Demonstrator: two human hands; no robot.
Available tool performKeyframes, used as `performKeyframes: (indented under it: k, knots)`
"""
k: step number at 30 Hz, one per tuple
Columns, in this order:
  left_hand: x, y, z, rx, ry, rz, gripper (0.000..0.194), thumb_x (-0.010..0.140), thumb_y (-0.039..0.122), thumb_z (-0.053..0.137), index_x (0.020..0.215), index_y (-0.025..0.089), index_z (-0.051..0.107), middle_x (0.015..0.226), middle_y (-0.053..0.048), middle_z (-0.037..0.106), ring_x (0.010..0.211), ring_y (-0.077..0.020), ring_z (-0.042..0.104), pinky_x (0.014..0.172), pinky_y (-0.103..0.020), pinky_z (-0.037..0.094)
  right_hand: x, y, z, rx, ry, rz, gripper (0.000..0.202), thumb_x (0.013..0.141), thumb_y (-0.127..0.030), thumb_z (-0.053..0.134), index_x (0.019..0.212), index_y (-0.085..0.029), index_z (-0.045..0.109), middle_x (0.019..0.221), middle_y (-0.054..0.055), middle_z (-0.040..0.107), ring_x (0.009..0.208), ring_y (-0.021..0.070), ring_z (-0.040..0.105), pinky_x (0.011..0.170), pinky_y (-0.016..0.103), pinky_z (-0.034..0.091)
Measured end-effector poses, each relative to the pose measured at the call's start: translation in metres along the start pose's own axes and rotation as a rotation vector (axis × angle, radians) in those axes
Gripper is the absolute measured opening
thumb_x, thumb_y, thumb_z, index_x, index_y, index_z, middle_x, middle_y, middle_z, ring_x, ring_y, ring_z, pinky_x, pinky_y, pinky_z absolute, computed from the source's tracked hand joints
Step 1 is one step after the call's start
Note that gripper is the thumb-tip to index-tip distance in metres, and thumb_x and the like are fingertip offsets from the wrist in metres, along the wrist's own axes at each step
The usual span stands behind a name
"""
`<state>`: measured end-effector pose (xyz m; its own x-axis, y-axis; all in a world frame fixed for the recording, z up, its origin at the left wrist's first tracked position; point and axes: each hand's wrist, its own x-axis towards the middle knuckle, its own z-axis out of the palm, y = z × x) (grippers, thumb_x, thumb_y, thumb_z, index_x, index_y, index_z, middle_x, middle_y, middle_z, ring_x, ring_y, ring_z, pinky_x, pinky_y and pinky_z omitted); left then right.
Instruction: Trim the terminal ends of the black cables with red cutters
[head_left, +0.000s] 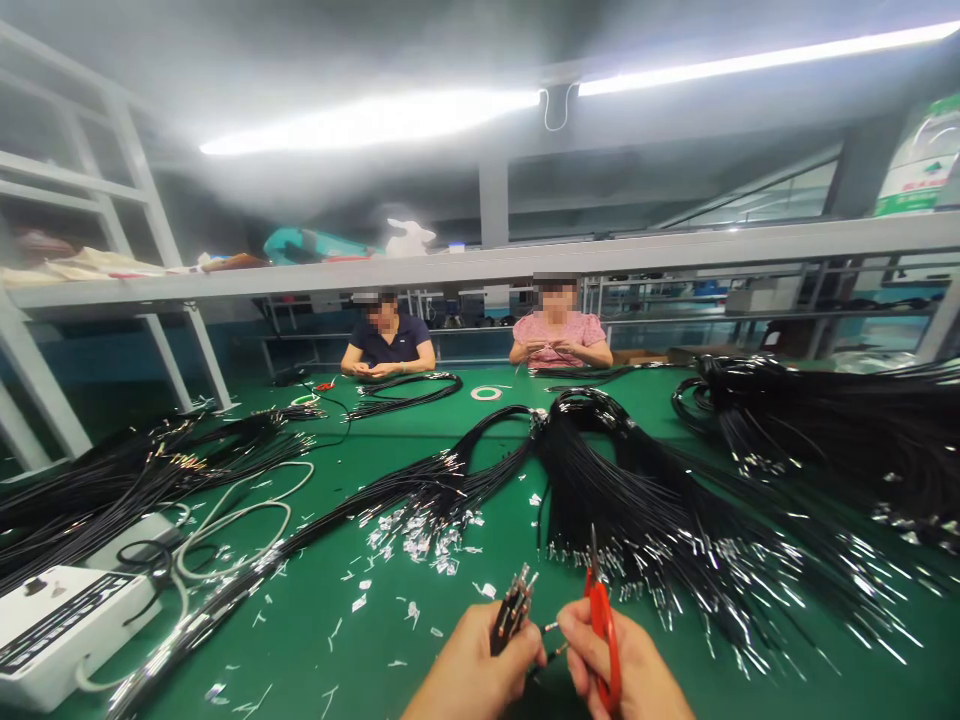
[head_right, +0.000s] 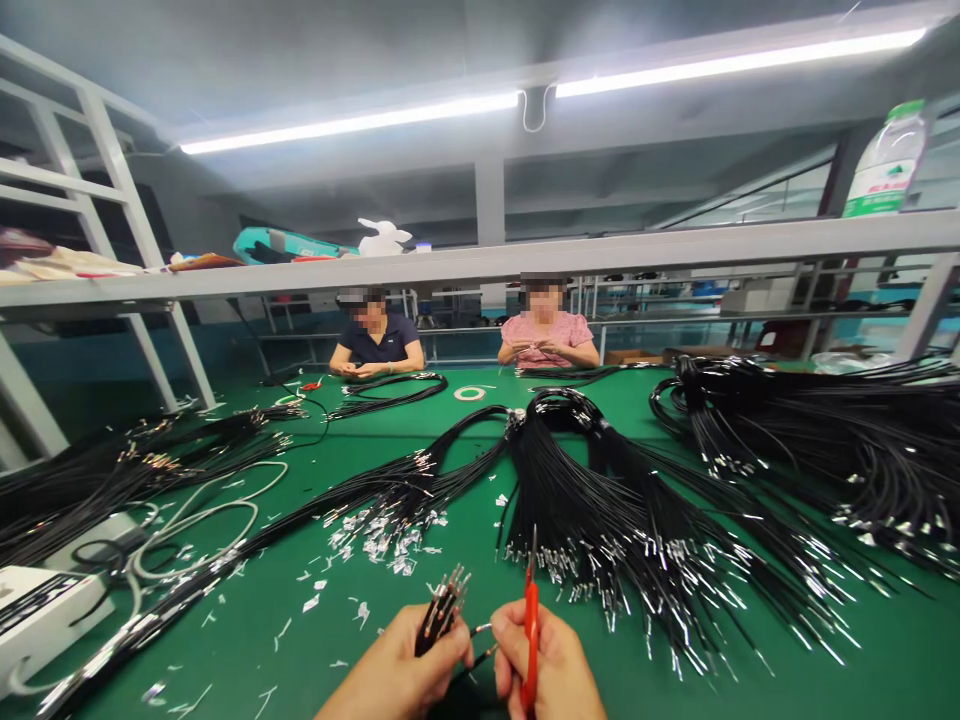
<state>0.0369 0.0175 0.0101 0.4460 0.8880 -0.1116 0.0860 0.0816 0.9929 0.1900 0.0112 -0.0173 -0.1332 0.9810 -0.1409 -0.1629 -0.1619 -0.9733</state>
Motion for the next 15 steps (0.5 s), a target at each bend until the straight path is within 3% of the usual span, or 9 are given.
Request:
performKeyframes:
  k: [4, 7, 15]
  knots:
    - [0.002, -0.002, 0.003, 0.065, 0.050, 0.123, 0.030, 0.073, 0.044, 0.052, 0.069, 0.015, 0.050, 0.044, 0.008, 0.041, 0.039, -0.0059, 0.035, 0.041, -0.019, 0.027, -0.002, -0.005, 0.001, -0.004, 0.000, -0.019, 0.041, 0.066, -0.056, 0.059, 0.070, -0.016, 0.048, 0.040, -0.007, 0.051, 0.023, 0.0000, 0.032, 0.025, 0.012, 0.019]
    - [0.002, -0.001, 0.002, 0.105, 0.089, 0.134, 0.028, 0.075, 0.040, 0.052, 0.067, 0.013, 0.052, 0.051, 0.003, 0.051, 0.042, -0.0054, 0.037, 0.044, -0.019, 0.027, -0.001, -0.005, 0.000, -0.009, -0.037, -0.025, 0.042, 0.065, -0.057, 0.059, 0.070, -0.016, 0.048, 0.041, -0.005, 0.053, 0.023, 0.0004, 0.033, 0.025, 0.012, 0.018]
    - [-0.004, 0.008, 0.001, -0.025, 0.030, 0.007, 0.039, 0.074, 0.054, 0.046, 0.070, 0.015, 0.052, 0.038, 0.007, 0.044, 0.029, -0.0039, 0.025, 0.032, -0.018, 0.016, -0.003, -0.004, 0.001, 0.024, -0.095, 0.000, 0.037, 0.070, -0.051, 0.058, 0.070, -0.015, 0.051, 0.042, -0.005, 0.054, 0.024, -0.0002, 0.034, 0.026, 0.012, 0.019]
